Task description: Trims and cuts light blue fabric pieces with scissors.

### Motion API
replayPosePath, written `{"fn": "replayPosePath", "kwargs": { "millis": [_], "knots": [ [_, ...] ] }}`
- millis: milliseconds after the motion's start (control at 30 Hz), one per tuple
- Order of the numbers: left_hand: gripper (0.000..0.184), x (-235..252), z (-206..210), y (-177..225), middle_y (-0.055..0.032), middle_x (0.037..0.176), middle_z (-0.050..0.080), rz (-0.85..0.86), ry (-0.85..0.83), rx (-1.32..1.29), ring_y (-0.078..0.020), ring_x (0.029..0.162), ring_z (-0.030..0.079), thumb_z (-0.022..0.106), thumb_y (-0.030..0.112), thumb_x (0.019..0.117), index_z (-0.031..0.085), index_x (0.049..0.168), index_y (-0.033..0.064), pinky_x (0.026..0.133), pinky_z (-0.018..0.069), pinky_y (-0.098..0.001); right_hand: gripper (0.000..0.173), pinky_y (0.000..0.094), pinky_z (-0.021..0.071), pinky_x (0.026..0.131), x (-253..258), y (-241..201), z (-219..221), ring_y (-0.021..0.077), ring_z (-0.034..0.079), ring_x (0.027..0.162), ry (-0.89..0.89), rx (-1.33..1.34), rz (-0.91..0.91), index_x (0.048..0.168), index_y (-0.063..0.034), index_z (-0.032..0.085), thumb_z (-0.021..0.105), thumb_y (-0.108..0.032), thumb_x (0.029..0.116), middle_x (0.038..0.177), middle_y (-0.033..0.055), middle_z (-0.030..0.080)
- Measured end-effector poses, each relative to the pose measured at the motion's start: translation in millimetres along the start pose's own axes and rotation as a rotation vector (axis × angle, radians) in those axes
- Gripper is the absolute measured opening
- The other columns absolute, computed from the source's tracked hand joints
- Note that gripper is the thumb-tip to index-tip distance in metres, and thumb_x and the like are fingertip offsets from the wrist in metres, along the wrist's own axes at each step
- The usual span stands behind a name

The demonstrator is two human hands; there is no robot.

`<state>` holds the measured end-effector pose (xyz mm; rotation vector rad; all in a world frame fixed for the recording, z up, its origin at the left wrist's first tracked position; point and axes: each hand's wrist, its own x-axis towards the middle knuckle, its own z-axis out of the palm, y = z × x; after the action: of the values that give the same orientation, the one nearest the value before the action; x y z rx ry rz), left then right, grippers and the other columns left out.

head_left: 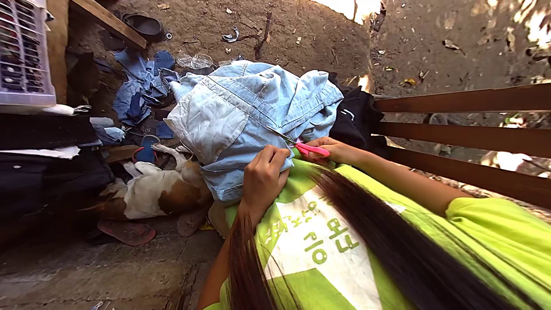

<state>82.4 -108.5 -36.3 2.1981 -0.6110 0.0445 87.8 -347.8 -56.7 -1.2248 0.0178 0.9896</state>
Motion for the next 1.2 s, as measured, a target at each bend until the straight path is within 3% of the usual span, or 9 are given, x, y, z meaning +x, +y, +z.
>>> {"fn": "replayPosePath", "kwargs": {
  "millis": [100,233,667,1200],
  "knots": [
    [0.016,-0.2,0.1,0.7,-0.0134,0.088,0.069,0.002,-0.011,-0.005,-0.0236,0.078,0.070,0.071,0.004,0.0795,0.075,0.094,0.0005,0.066,0.0571,-0.0318,0.030,0.0109,0.0340,0.047,1.1,-0.5,2.7,-0.0072,0.044,0.049,0.020,-0.045,-0.007,0.075,-0.0163,0.061,0.044,-0.022,0.0984,0.057,-0.0134,0.050],
    [0.016,-0.6,-0.3,0.6,-0.0132,0.087,0.069,0.005,-0.003,-0.003,-0.0236,0.078,0.070,0.071,0.004,0.0794,0.075,0.094,0.0007,0.066,0.0568,-0.0313,0.028,0.0102,0.0330,0.046,-0.5,-2.7,4.3,-0.0077,0.043,0.048,0.032,-0.040,-0.019,0.074,-0.0155,0.062,0.049,-0.021,0.0980,0.056,-0.0135,0.049],
    [0.016,-1.3,0.5,1.1,-0.0135,0.088,0.069,0.016,-0.005,-0.007,-0.0236,0.077,0.069,0.072,0.005,0.0782,0.075,0.094,0.0009,0.065,0.0564,-0.0314,0.029,0.0112,0.0335,0.047,0.5,-16.5,14.0,-0.0068,0.043,0.049,0.078,-0.127,0.023,0.076,-0.0120,0.062,0.043,-0.011,0.0976,0.056,-0.0121,0.049],
    [0.014,-0.4,-0.1,-0.8,-0.0128,0.087,0.068,0.058,-0.006,-0.034,-0.0218,0.076,0.068,0.071,0.005,0.0801,0.075,0.093,0.0007,0.065,0.0558,-0.0289,0.028,0.0126,0.0373,0.051,1.8,-16.5,16.2,-0.0054,0.047,0.053,0.082,-0.147,0.018,0.079,-0.0123,0.062,0.042,-0.015,0.0998,0.059,-0.0115,0.052]
  ]
}}
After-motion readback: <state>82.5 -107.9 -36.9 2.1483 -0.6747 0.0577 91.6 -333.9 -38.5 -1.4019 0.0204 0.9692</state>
